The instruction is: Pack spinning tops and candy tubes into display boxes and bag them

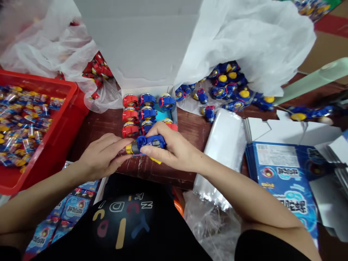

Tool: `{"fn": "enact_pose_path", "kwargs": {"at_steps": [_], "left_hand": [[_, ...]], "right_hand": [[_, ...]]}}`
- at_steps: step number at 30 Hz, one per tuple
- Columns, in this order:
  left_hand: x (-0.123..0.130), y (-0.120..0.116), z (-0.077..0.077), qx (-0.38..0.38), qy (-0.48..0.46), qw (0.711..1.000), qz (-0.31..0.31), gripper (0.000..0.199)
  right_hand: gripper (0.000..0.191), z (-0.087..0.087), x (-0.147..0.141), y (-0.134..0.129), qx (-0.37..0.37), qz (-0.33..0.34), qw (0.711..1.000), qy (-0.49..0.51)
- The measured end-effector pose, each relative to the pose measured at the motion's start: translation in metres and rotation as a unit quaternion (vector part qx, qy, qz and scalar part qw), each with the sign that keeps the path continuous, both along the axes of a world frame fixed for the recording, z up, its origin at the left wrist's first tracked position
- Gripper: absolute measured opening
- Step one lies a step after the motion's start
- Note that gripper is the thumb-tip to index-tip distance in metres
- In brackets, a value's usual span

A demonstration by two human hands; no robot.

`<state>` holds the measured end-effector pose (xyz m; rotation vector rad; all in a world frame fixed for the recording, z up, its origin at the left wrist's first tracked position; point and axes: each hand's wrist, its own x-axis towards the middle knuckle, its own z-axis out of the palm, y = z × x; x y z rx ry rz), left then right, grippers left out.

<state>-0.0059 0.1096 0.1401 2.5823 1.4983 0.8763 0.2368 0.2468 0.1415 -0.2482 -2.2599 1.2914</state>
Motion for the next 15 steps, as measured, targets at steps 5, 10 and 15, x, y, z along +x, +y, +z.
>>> {"fn": "enact_pose_path", "kwargs": {"at_steps": [5, 10, 15], "left_hand": [[-0.007, 0.013, 0.011, -0.140, -0.079, 0.987, -0.013, 0.027], [-0.008, 0.023, 0.030, -0.463, -0.309, 0.828, -0.069, 0.028], [0.007, 0.023, 0.038, -0.530, -0.342, 0.770, -0.090, 0.045]], "right_hand": [[0.082, 0.018, 0.021, 0.011, 0.110, -0.008, 0.993, -0.029], [0.067, 0.021, 0.039, 0.035, 0.218, -0.057, 0.969, -0.096], [0.052, 0.006, 0.036, 0.039, 0.327, -0.016, 0.945, -0.020]]}}
